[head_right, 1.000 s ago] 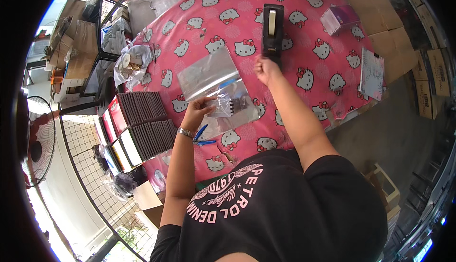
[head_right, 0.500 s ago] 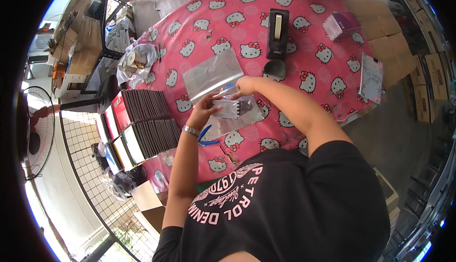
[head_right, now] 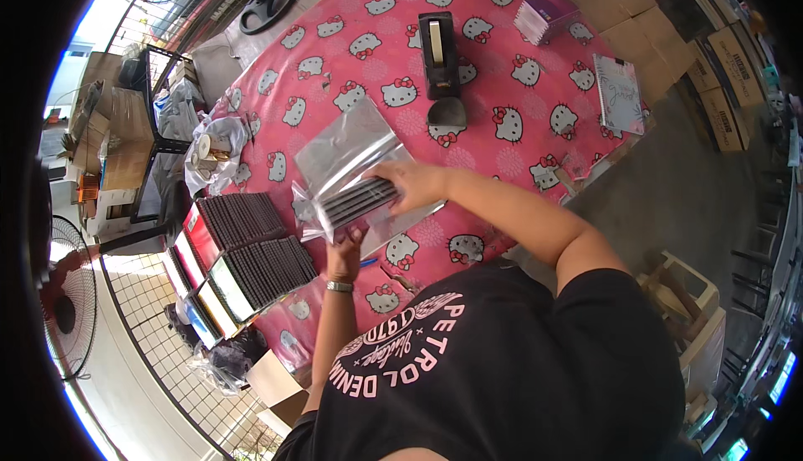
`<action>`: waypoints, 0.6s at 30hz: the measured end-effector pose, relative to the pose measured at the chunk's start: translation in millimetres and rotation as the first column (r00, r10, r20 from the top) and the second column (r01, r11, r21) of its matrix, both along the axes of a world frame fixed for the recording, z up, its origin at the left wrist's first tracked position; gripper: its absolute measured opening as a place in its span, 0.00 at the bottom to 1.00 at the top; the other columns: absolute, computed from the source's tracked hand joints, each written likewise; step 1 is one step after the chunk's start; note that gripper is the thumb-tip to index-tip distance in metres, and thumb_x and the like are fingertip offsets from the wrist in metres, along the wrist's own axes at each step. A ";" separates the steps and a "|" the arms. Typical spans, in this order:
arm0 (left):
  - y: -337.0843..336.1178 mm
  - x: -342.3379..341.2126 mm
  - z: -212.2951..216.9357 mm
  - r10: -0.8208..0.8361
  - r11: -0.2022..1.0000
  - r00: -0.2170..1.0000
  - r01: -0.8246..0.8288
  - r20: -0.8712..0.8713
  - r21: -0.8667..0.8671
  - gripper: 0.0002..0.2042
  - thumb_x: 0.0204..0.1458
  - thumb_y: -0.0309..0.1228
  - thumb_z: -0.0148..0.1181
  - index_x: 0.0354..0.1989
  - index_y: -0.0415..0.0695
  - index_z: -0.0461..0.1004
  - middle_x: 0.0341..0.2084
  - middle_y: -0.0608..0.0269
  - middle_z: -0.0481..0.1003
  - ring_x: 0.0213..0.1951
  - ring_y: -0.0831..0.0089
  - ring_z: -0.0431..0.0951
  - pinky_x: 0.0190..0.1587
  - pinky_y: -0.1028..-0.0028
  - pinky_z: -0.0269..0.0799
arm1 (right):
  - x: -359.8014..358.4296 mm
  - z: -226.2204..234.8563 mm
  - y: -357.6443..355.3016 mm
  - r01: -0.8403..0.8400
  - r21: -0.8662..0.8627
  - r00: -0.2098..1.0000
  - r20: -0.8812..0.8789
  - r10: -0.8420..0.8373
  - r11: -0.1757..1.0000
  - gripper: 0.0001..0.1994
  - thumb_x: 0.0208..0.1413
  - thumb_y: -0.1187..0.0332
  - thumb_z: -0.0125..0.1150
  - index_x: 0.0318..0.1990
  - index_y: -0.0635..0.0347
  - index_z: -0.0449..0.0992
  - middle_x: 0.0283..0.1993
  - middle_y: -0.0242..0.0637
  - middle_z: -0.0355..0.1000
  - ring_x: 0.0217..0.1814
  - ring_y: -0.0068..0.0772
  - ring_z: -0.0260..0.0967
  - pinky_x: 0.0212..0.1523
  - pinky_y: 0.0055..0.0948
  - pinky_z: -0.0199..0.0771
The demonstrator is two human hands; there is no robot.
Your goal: The person places a plastic bag onto the table and then gathers small notebooks of various colors. The person puts the notebooks into the plastic bag, seals it using adhesive tape from a dispenser, and places the packaged items aside.
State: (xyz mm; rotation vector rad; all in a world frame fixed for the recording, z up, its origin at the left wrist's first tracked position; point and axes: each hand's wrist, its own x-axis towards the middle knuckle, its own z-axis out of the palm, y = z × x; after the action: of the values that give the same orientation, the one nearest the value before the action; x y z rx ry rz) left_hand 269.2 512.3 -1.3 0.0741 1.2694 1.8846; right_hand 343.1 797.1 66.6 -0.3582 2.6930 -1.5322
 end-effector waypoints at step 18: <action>58.4 -21.2 67.7 -0.287 0.720 0.695 -0.299 -0.660 -0.627 0.23 0.46 0.36 0.69 0.51 0.43 0.72 0.41 0.57 0.74 0.43 0.67 0.76 0.41 0.67 0.74 | 9.4 -5.1 36.0 0.758 0.228 0.630 -0.008 -0.777 0.612 0.12 0.50 0.57 0.64 0.32 0.56 0.76 0.37 0.44 0.74 0.40 0.46 0.73 0.40 0.40 0.73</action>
State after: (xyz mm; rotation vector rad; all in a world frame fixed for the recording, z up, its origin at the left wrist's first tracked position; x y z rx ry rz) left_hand 248.0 570.7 66.4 0.4544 2.4858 1.2334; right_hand 352.5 833.1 61.5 1.0090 3.0411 -1.2512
